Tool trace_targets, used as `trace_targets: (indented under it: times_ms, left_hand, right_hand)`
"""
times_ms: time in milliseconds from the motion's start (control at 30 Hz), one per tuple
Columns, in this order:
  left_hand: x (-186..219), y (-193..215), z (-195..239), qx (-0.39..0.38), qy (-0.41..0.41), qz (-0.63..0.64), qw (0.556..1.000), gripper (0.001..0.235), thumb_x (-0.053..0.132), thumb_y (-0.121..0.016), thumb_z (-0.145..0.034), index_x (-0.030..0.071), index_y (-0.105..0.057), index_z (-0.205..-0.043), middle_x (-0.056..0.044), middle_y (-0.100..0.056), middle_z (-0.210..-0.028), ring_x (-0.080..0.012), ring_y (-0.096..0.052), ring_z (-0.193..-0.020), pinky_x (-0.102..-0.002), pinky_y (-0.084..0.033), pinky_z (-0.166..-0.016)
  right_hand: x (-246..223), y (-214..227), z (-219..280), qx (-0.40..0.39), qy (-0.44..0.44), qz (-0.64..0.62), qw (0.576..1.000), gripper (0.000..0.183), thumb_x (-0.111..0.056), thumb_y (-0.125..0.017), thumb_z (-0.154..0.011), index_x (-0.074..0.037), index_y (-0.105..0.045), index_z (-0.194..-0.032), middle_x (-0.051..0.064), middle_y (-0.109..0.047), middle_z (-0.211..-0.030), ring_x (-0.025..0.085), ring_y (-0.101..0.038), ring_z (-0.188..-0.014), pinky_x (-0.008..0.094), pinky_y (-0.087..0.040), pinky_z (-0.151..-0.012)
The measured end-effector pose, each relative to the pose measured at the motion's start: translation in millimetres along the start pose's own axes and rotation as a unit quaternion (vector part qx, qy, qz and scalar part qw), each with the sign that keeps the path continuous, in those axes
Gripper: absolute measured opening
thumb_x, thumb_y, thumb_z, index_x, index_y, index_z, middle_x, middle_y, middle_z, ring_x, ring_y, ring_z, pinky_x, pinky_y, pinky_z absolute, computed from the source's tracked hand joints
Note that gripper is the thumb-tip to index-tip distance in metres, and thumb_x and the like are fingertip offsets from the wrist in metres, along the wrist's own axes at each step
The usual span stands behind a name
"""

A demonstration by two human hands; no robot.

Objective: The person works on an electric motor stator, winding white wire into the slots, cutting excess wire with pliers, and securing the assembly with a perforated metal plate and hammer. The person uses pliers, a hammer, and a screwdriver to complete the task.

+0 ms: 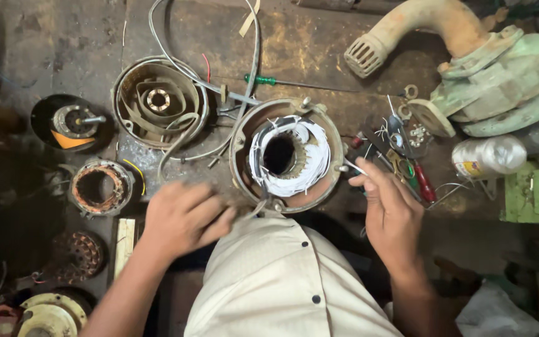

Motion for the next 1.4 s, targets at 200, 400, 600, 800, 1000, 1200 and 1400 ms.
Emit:
trace_targets:
  times_ms: [200, 400, 600, 800, 1000, 1200, 1400]
  left_hand:
    - [-34.5, -54.7, 78.6, -0.097, 0.256, 0.175, 0.946, 0.02, 0.021, -0.076, -0.087, 0.007, -0.064, -0.081, -0.007, -0.062, -0.085, -0.029, -0.062, -0.071, -0.039, -0.051, -0.063]
    - [-14.0, -29.0, 43.6, -0.034, 0.208, 0.103, 0.972, 0.026, 0.022, -0.078, -0.084, 0.005, -0.063, -0.098, -0.012, -0.067, -0.101, -0.0331, -0.063, -0.091, -0.044, -0.048, -0.08]
    - [26.5, -45.7, -4.2, -0.092, 0.06, 0.093, 0.99, 0.033, 0.037, -0.08, -0.085, 0.017, -0.068, -0.108, -0.009, -0.062, -0.122, -0.0279, -0.06, -0.11, -0.047, -0.047, -0.093]
    - [12.0, -78.0, 3.8, -0.111, 0.038, 0.076, 0.99, 0.034, 0.024, -0.075, -0.087, 0.028, -0.075, -0.12, -0.004, -0.059, -0.135, -0.0235, -0.057, -0.117, -0.041, -0.049, -0.096]
    - [10.0, -84.6, 19.4, -0.047, 0.04, 0.07, 0.996, 0.026, 0.027, -0.083, -0.087, 0.035, -0.074, -0.11, -0.005, -0.054, -0.129, -0.0253, -0.057, -0.113, -0.039, -0.049, -0.086]
    - [7.9, -86.0, 18.8, -0.024, 0.029, 0.068, 0.997, 0.027, 0.027, -0.085, -0.085, 0.035, -0.075, -0.109, -0.003, -0.053, -0.125, -0.0246, -0.057, -0.109, -0.037, -0.047, -0.079]
    - [6.5, -85.4, 17.3, -0.018, 0.037, 0.081, 0.996, 0.026, 0.03, -0.087, -0.089, 0.035, -0.075, -0.111, -0.003, -0.051, -0.127, -0.0231, -0.055, -0.107, -0.035, -0.046, -0.078]
  right_hand:
    - [-23.7, -12.2, -30.2, -0.007, 0.067, 0.042, 0.997, 0.018, 0.004, -0.072, -0.098, -0.001, -0.066, -0.114, 0.012, -0.073, -0.103, 0.031, -0.071, -0.091, 0.038, -0.056, -0.083]
    - [-37.3, -33.6, -46.0, -0.061, 0.11, 0.096, 0.987, 0.031, 0.009, -0.071, -0.085, -0.002, -0.07, -0.115, 0.012, -0.073, -0.109, 0.03, -0.069, -0.092, 0.039, -0.057, -0.083]
    - [-35.6, -68.4, -55.7, -0.132, 0.117, 0.11, 0.978, 0.038, 0.006, -0.069, -0.087, 0.004, -0.069, -0.125, 0.014, -0.072, -0.116, 0.027, -0.064, -0.083, 0.037, -0.055, -0.077]
    - [-33.2, -88.7, -57.9, -0.206, 0.128, 0.143, 0.96, 0.033, -0.007, -0.067, -0.087, 0.0, -0.07, -0.118, 0.01, -0.074, -0.114, 0.021, -0.062, -0.079, 0.033, -0.052, -0.07]
    - [-35.4, -101.7, -58.8, -0.234, 0.173, 0.205, 0.935, 0.031, -0.01, -0.068, -0.089, 0.0, -0.073, -0.119, 0.007, -0.074, -0.109, 0.017, -0.059, -0.074, 0.03, -0.048, -0.063]
    - [-34.5, -115.5, -65.9, -0.299, 0.159, 0.213, 0.917, 0.035, -0.014, -0.064, -0.082, 0.0, -0.073, -0.112, 0.007, -0.073, -0.1, 0.017, -0.063, -0.079, 0.029, -0.05, -0.065]
    - [-33.2, -128.0, -62.0, -0.332, 0.166, 0.251, 0.894, 0.026, -0.018, -0.062, -0.079, -0.006, -0.072, -0.101, 0.001, -0.07, -0.091, 0.015, -0.061, -0.076, 0.029, -0.048, -0.06]
Point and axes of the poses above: each hand's wrist, its own z-axis away from the middle knuckle, its own y-axis out of the back of the hand, x = y × z, the point moved 10 cm from there along -z, towards the middle knuckle
